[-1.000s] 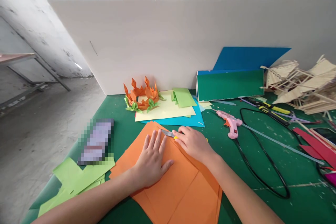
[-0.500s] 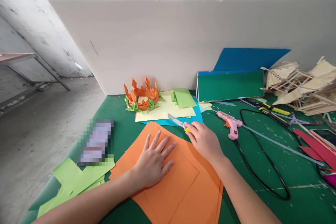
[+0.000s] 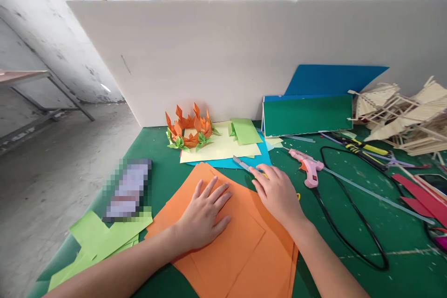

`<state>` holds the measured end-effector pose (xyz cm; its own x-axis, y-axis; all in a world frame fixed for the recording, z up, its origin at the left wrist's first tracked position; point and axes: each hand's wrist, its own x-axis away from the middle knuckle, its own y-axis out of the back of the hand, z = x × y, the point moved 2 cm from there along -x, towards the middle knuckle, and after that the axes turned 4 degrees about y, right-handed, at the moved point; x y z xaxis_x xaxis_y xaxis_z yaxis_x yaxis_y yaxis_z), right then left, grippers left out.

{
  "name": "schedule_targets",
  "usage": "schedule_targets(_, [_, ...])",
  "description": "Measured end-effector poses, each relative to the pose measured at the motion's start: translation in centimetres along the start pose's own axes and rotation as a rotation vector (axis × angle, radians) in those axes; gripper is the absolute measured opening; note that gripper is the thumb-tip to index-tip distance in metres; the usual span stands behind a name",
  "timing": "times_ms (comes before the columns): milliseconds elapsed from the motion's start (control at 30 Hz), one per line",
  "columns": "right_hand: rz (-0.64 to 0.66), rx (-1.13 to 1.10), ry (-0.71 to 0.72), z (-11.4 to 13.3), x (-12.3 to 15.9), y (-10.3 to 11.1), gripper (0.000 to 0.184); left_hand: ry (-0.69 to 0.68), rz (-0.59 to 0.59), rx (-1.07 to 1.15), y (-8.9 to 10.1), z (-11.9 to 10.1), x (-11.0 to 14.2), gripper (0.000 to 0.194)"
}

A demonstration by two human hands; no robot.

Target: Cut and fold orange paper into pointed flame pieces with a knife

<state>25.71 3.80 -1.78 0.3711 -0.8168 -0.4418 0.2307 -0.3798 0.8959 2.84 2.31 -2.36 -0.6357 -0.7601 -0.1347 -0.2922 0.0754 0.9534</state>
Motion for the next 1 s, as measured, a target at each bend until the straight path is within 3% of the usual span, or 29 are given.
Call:
schedule_targets(167, [0.099,-0.212,0.085,2.4,0.2,-0.8,0.034,-0.007,-0.007,-0.002,0.2,-0.1,-0.1,0.049])
schedule_targets(433, [0.095,-0.319,-0.125,2.6,0.6,-2.0,0.035,-0.047,0.020,0.016,0.0,-0.1,-0.2,0.051])
schedule_targets(767, [0.074,-0.464,-0.156,2.4,0.5,-2.5,0.012,-0.072,0.005,0.001,0.4,-0.9,-0.5,0.044])
schedule_targets(1000, [0.144,-0.532,-0.255,2.7,0.4,-2.3,0.025,-0.078,-0.054,-0.102,0.5,-0.8,-0.8,0.019])
